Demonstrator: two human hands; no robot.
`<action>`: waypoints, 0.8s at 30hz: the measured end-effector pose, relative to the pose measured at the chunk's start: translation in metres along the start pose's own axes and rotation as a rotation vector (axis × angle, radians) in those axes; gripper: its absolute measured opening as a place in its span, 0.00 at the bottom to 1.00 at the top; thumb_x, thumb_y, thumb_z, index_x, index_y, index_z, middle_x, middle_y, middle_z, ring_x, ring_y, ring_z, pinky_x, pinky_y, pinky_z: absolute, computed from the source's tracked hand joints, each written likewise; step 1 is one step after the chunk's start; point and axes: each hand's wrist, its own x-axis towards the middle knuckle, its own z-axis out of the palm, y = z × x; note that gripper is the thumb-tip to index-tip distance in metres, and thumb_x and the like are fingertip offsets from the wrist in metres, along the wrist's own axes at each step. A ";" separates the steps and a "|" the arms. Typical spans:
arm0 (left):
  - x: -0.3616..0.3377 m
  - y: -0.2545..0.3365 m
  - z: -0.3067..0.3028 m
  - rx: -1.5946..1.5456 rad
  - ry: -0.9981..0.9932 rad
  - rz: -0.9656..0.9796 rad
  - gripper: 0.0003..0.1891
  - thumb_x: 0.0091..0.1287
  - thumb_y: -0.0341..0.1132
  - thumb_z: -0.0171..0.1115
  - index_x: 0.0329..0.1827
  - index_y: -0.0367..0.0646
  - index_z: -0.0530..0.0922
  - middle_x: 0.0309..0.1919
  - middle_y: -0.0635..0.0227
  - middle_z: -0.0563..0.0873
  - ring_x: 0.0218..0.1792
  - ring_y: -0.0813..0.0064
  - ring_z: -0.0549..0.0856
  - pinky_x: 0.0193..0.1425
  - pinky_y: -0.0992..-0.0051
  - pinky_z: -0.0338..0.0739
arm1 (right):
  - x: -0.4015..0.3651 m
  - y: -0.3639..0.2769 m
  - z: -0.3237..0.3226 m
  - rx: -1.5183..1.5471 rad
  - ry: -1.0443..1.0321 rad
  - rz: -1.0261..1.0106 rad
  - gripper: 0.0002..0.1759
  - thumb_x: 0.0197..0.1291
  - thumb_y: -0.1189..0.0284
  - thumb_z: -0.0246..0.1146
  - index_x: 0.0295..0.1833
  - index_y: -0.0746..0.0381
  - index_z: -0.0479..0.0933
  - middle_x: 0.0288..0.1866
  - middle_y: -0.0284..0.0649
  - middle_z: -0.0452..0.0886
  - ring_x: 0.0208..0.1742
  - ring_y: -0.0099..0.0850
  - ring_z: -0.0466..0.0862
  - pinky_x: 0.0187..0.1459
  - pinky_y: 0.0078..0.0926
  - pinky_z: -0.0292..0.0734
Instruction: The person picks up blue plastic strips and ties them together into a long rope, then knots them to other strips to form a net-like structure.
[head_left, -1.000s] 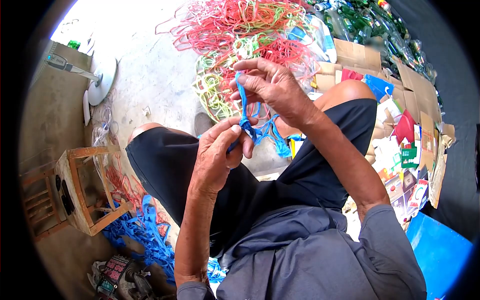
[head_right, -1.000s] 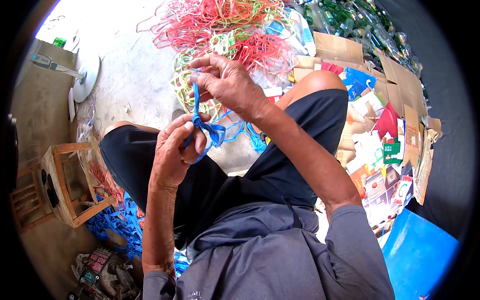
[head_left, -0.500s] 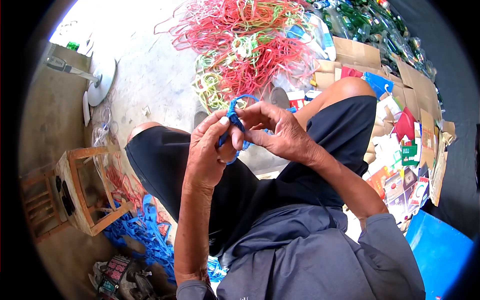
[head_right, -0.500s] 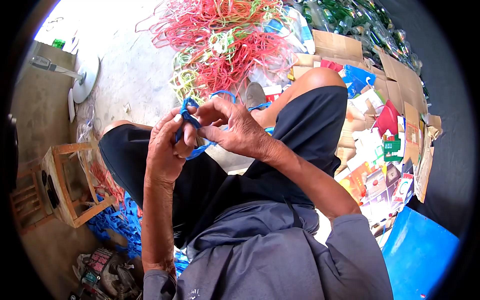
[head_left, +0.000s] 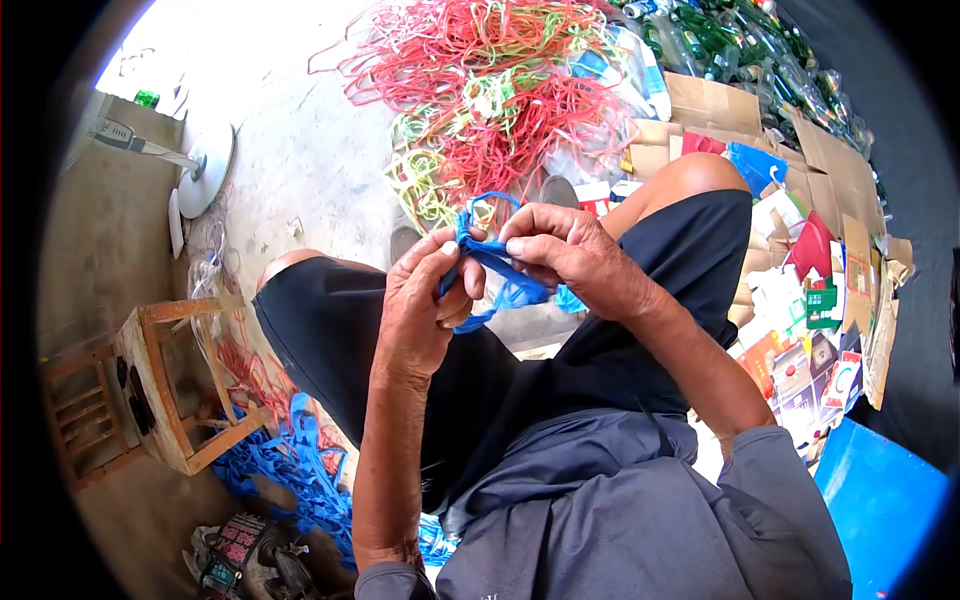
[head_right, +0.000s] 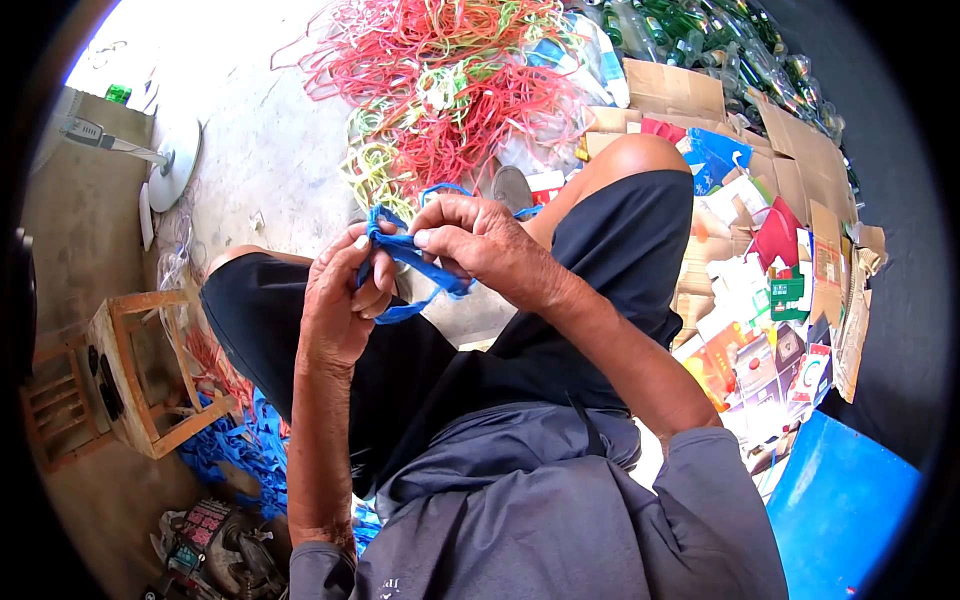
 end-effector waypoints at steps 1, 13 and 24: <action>0.000 -0.001 0.000 0.008 0.013 -0.001 0.13 0.81 0.32 0.51 0.58 0.36 0.80 0.26 0.63 0.84 0.13 0.89 0.59 0.17 0.85 0.54 | -0.003 -0.005 0.002 -0.023 0.030 0.021 0.08 0.74 0.72 0.61 0.50 0.64 0.80 0.34 0.28 0.79 0.31 0.14 0.74 0.33 0.13 0.68; -0.003 -0.001 0.000 0.187 0.080 0.007 0.08 0.80 0.31 0.55 0.53 0.38 0.80 0.30 0.64 0.87 0.16 0.93 0.61 0.18 0.87 0.51 | -0.002 -0.017 -0.008 -0.392 -0.053 -0.172 0.09 0.70 0.73 0.68 0.49 0.67 0.82 0.38 0.31 0.85 0.41 0.16 0.81 0.44 0.20 0.78; 0.007 -0.001 -0.004 0.199 0.143 0.094 0.09 0.81 0.33 0.54 0.49 0.39 0.81 0.35 0.66 0.90 0.17 0.95 0.60 0.18 0.89 0.53 | -0.002 -0.035 -0.030 -0.325 -0.105 0.007 0.10 0.71 0.69 0.68 0.47 0.66 0.85 0.30 0.30 0.83 0.29 0.16 0.79 0.30 0.17 0.75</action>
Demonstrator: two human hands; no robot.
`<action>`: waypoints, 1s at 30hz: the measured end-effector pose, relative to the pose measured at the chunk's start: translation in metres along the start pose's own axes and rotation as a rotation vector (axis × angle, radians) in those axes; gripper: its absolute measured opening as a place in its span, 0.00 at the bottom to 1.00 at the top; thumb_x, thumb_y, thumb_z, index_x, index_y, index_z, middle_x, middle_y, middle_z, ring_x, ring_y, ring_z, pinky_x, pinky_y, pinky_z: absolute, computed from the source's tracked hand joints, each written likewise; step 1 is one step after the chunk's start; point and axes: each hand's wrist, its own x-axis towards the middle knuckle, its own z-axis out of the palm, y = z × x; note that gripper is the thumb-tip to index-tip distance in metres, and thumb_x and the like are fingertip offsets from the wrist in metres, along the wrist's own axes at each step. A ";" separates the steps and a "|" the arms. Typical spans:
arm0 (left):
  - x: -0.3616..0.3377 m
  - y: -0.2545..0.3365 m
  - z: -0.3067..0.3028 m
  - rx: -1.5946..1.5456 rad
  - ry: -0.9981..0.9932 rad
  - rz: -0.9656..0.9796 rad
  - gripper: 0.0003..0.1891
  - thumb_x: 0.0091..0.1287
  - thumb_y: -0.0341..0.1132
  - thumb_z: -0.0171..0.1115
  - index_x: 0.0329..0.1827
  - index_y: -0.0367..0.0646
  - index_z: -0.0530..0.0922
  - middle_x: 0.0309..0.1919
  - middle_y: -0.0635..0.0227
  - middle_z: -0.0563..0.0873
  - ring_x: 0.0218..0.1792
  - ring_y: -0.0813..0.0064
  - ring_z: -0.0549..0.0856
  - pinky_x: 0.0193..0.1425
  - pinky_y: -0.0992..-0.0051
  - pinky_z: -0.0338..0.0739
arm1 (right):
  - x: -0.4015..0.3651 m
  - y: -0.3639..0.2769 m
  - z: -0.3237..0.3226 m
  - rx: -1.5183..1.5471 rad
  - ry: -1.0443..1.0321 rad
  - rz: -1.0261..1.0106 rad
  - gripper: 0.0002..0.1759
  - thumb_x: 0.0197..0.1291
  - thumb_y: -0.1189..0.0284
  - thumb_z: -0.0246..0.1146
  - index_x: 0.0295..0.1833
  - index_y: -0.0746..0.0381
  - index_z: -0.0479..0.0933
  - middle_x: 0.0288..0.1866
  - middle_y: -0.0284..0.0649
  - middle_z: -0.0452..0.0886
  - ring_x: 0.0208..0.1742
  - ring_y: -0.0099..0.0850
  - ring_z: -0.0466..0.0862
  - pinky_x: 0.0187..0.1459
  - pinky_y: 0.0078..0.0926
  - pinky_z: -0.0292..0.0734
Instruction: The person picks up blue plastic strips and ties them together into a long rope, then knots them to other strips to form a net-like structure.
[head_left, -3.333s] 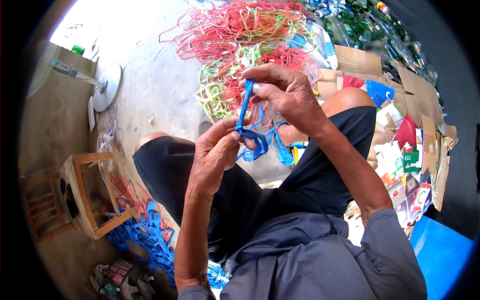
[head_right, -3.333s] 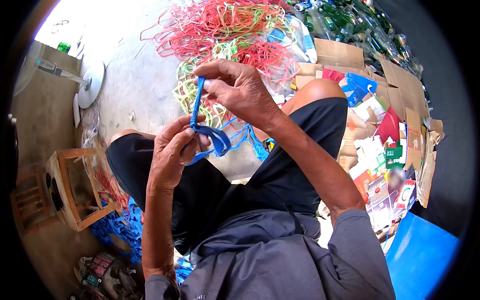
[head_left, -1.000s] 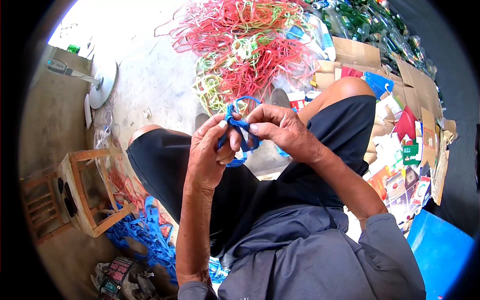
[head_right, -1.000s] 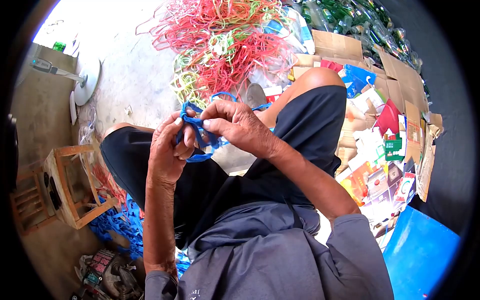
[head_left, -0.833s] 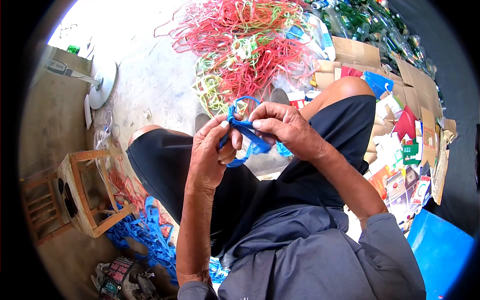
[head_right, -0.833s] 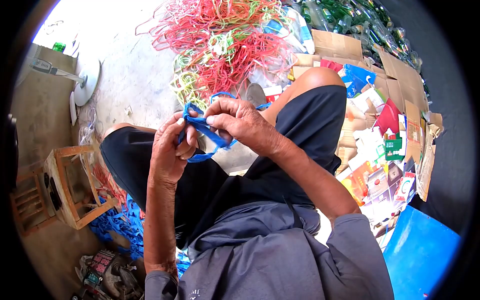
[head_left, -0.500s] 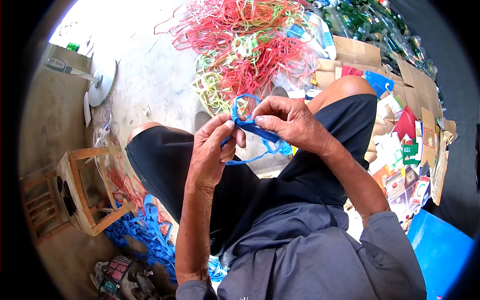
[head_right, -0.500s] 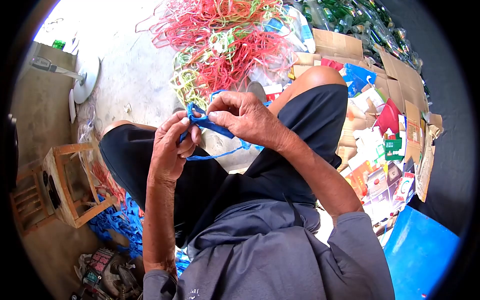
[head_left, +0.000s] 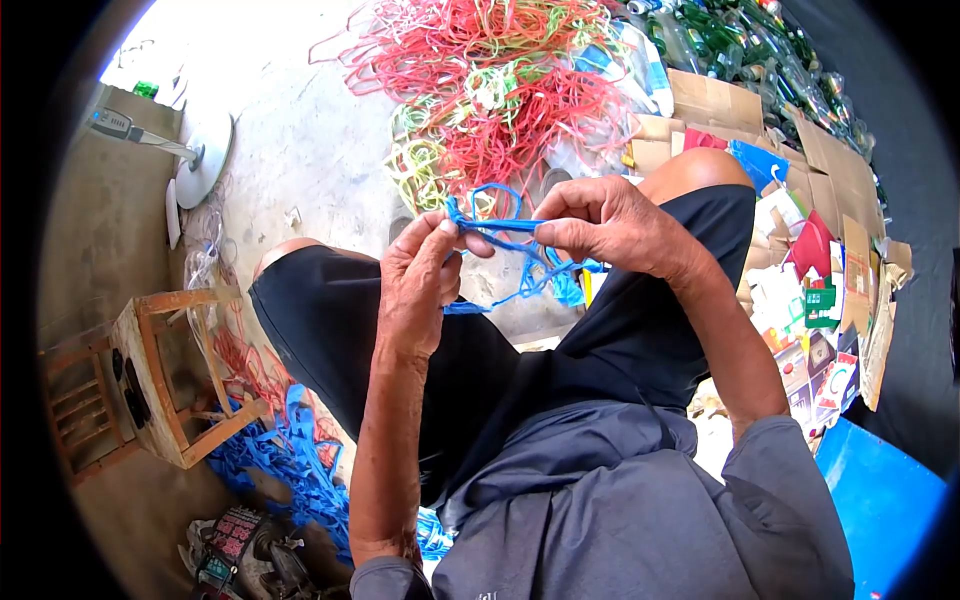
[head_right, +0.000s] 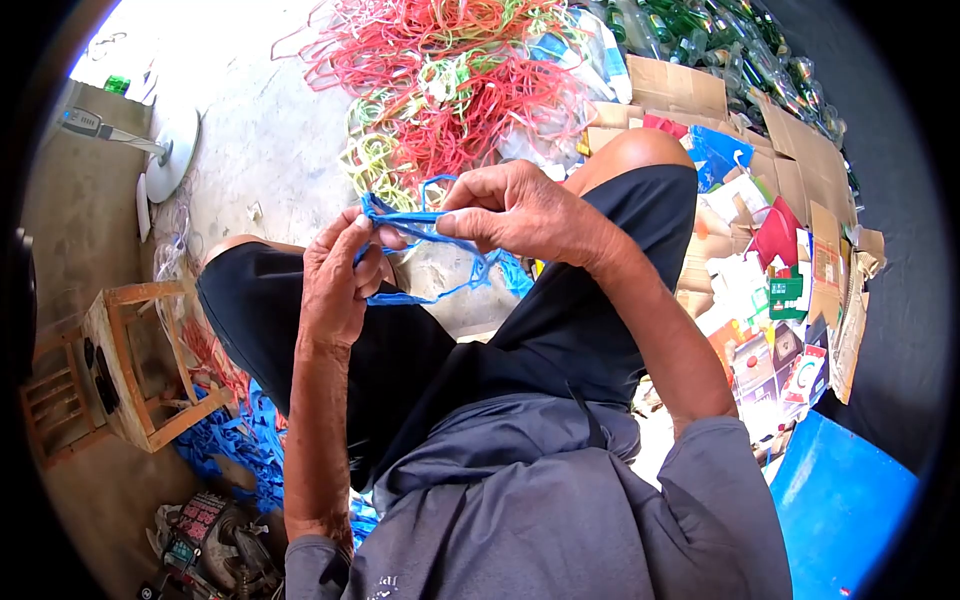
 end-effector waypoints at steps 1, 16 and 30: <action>0.002 0.000 0.001 0.002 0.036 0.021 0.09 0.81 0.33 0.53 0.49 0.40 0.81 0.36 0.65 0.90 0.17 0.94 0.61 0.18 0.89 0.54 | -0.002 -0.005 -0.004 -0.011 0.007 0.039 0.10 0.72 0.69 0.68 0.46 0.66 0.85 0.29 0.30 0.83 0.28 0.15 0.78 0.29 0.17 0.74; 0.044 0.034 -0.011 0.026 0.215 0.173 0.07 0.81 0.34 0.52 0.48 0.42 0.77 0.43 0.63 0.91 0.19 0.87 0.61 0.21 0.82 0.55 | -0.043 -0.042 -0.042 0.268 0.032 -0.009 0.17 0.75 0.62 0.64 0.44 0.67 0.84 0.18 0.28 0.72 0.17 0.17 0.73 0.21 0.16 0.71; 0.090 0.062 -0.020 0.047 0.392 0.136 0.10 0.82 0.34 0.49 0.46 0.40 0.78 0.42 0.60 0.91 0.19 0.86 0.61 0.23 0.81 0.56 | -0.078 -0.063 -0.063 0.391 0.058 -0.404 0.22 0.79 0.59 0.58 0.43 0.70 0.81 0.16 0.29 0.70 0.12 0.16 0.64 0.17 0.20 0.69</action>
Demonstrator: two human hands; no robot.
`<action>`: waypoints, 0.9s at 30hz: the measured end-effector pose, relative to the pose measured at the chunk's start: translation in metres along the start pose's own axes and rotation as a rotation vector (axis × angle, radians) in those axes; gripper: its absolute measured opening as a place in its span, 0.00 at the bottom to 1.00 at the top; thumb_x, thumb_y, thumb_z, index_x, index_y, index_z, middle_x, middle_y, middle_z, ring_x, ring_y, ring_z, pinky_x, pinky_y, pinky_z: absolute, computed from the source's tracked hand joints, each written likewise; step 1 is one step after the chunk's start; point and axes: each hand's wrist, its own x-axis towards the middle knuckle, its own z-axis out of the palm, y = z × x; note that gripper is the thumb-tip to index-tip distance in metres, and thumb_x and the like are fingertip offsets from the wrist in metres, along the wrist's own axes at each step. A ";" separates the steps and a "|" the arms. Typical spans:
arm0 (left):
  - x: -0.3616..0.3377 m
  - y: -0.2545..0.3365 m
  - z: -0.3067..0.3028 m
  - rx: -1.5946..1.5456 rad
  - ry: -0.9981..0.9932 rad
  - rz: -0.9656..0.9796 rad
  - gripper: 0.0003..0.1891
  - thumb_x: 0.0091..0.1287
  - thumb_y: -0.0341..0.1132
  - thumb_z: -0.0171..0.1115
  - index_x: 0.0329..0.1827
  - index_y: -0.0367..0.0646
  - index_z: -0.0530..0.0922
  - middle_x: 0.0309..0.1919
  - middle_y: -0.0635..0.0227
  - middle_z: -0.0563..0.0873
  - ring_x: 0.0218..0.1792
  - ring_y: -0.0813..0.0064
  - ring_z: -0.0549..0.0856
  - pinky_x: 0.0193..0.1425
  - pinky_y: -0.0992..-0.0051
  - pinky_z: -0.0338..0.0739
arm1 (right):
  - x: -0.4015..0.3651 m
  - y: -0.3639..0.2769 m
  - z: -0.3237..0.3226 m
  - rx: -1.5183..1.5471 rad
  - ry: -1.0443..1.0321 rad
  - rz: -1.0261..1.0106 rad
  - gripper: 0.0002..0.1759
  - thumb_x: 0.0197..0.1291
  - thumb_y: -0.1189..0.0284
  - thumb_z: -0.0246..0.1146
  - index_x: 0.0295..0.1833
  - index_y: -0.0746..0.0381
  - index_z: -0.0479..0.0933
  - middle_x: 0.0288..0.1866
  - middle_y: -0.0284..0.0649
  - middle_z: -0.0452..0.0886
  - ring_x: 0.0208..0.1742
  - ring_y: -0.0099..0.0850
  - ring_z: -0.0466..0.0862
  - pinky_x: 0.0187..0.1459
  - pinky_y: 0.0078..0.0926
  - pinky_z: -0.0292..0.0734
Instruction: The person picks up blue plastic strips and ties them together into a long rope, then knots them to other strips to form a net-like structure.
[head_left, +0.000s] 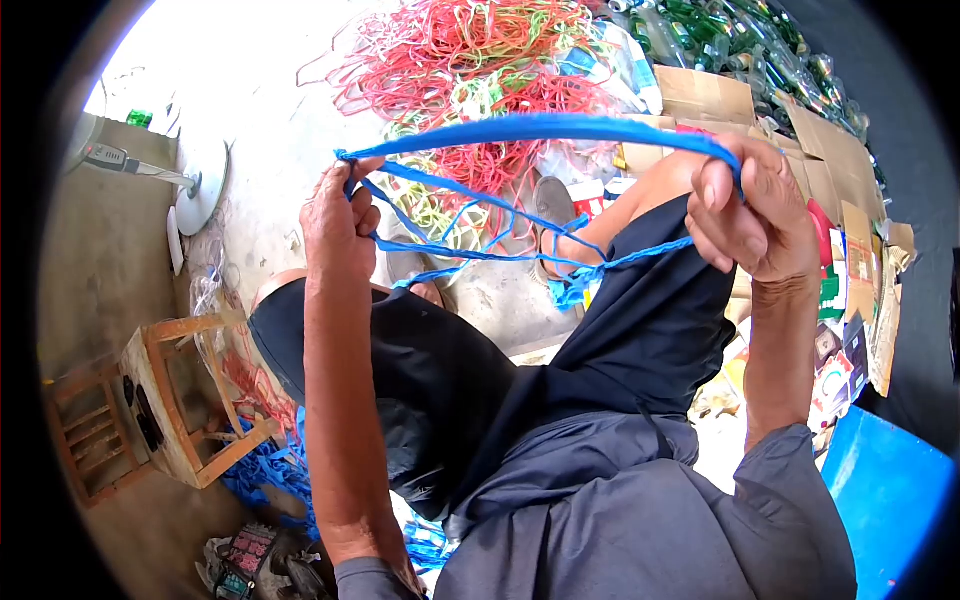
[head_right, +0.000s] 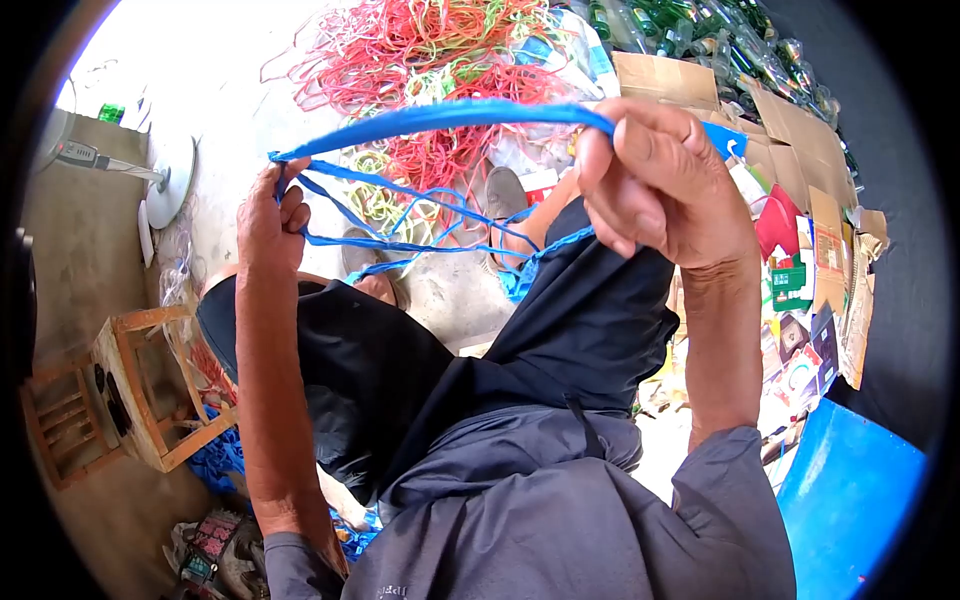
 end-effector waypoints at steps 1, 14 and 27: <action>0.003 0.001 0.001 -0.046 0.026 0.008 0.08 0.80 0.32 0.51 0.47 0.39 0.78 0.41 0.57 0.91 0.17 0.87 0.61 0.21 0.82 0.56 | 0.001 -0.001 -0.001 -0.003 0.048 -0.011 0.22 0.80 0.58 0.56 0.42 0.68 0.80 0.14 0.26 0.65 0.12 0.16 0.61 0.19 0.21 0.68; 0.043 0.004 -0.022 -0.145 0.051 -0.043 0.11 0.82 0.34 0.46 0.48 0.39 0.77 0.45 0.58 0.91 0.18 0.85 0.60 0.21 0.79 0.54 | 0.002 -0.047 -0.030 0.190 -0.086 -0.194 0.23 0.86 0.60 0.41 0.45 0.63 0.76 0.17 0.24 0.65 0.16 0.16 0.65 0.26 0.20 0.78; 0.020 0.005 -0.017 -0.307 -0.070 -0.084 0.13 0.83 0.38 0.49 0.42 0.41 0.77 0.32 0.63 0.89 0.16 0.86 0.61 0.20 0.80 0.55 | -0.005 -0.037 -0.020 0.171 0.002 -0.147 0.24 0.86 0.59 0.43 0.46 0.65 0.78 0.17 0.25 0.62 0.15 0.14 0.59 0.20 0.17 0.64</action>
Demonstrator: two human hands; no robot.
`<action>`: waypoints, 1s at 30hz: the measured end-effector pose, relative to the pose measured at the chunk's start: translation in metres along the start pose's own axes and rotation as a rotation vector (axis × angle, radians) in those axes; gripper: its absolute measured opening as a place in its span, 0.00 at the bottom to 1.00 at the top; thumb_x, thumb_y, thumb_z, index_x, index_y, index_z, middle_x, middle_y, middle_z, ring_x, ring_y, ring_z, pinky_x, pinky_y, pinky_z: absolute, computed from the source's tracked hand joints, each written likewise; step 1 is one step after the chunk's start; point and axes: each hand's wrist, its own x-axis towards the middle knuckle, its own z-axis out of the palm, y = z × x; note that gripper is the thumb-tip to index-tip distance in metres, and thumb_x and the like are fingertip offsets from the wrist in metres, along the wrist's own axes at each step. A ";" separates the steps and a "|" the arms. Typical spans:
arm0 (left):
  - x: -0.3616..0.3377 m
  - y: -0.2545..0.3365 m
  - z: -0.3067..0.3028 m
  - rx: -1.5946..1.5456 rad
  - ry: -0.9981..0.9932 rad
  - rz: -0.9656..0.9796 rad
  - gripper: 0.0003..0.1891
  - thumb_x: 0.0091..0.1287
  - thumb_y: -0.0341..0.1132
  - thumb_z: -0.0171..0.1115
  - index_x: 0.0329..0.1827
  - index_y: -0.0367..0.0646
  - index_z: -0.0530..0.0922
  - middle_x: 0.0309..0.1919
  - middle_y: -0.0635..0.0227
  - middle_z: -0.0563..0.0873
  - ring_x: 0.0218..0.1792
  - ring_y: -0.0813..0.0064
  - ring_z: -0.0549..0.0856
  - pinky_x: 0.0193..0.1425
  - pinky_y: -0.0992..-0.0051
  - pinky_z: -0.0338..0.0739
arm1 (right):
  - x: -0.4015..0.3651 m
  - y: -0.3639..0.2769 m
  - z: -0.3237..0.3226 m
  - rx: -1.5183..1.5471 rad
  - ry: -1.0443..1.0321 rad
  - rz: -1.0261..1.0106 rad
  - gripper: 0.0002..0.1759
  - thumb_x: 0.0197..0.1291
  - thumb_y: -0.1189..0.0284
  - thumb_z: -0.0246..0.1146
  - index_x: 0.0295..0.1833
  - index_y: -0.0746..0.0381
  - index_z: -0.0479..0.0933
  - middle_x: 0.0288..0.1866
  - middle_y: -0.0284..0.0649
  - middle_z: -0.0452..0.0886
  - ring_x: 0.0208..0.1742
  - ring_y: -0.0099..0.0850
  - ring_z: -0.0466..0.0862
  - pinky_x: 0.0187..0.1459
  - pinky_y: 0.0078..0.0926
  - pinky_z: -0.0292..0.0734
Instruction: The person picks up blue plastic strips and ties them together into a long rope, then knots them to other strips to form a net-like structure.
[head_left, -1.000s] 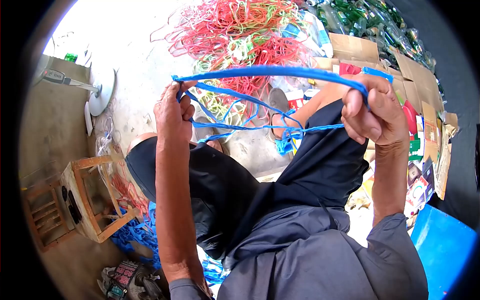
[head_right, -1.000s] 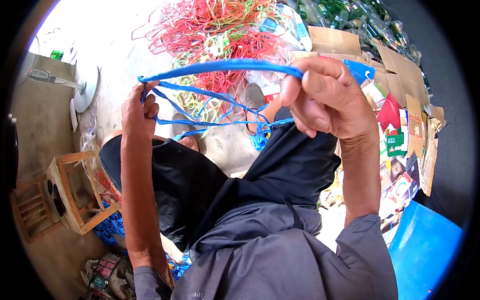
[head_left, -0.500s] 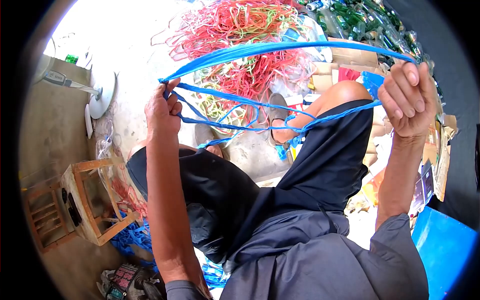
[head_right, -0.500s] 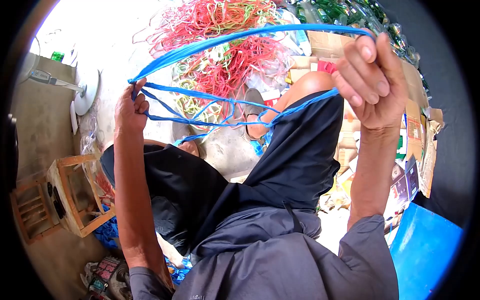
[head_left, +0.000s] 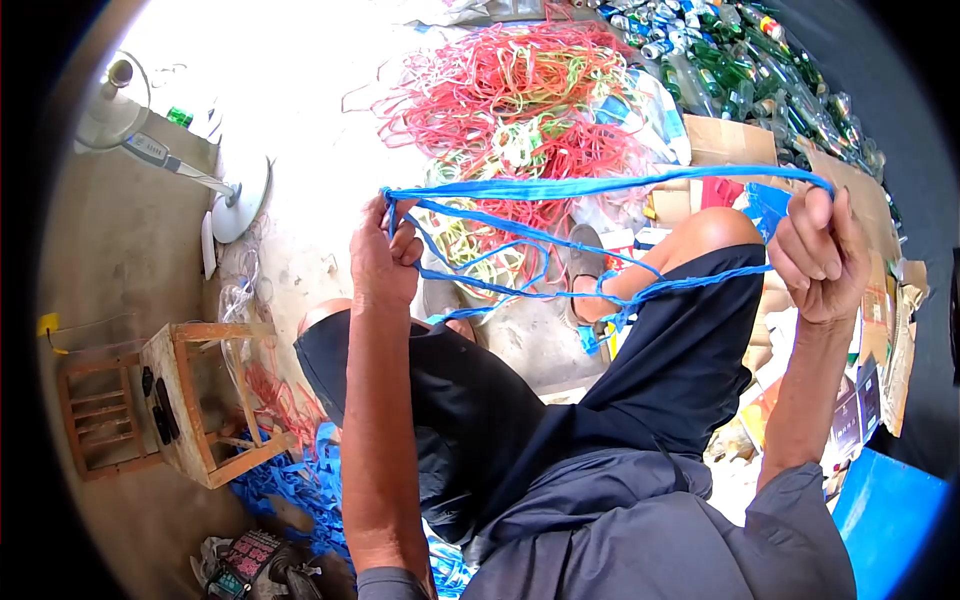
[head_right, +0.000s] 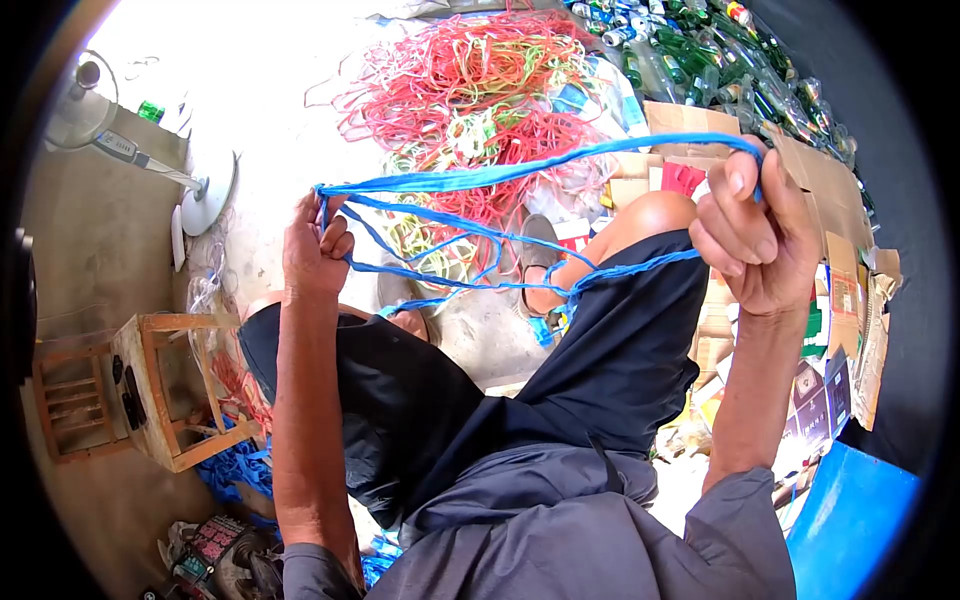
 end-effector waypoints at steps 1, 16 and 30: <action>0.000 -0.001 0.001 0.027 0.039 0.015 0.12 0.82 0.38 0.51 0.42 0.41 0.77 0.31 0.64 0.88 0.16 0.86 0.60 0.20 0.80 0.54 | 0.000 0.001 0.000 -0.019 -0.010 0.007 0.24 0.85 0.59 0.43 0.46 0.64 0.78 0.16 0.25 0.62 0.15 0.14 0.58 0.19 0.16 0.64; 0.060 0.039 -0.012 0.136 0.329 0.231 0.08 0.79 0.35 0.57 0.42 0.42 0.79 0.34 0.59 0.91 0.16 0.84 0.62 0.20 0.77 0.53 | -0.002 -0.060 0.009 0.078 -0.089 -0.122 0.23 0.85 0.61 0.43 0.38 0.62 0.75 0.14 0.25 0.68 0.12 0.17 0.64 0.19 0.21 0.68; 0.124 0.131 -0.083 0.111 0.353 0.290 0.13 0.80 0.36 0.55 0.44 0.39 0.85 0.33 0.68 0.90 0.16 0.85 0.59 0.19 0.79 0.51 | 0.009 -0.103 -0.053 0.051 0.070 -0.163 0.17 0.84 0.66 0.49 0.39 0.63 0.72 0.19 0.25 0.64 0.20 0.18 0.61 0.29 0.21 0.64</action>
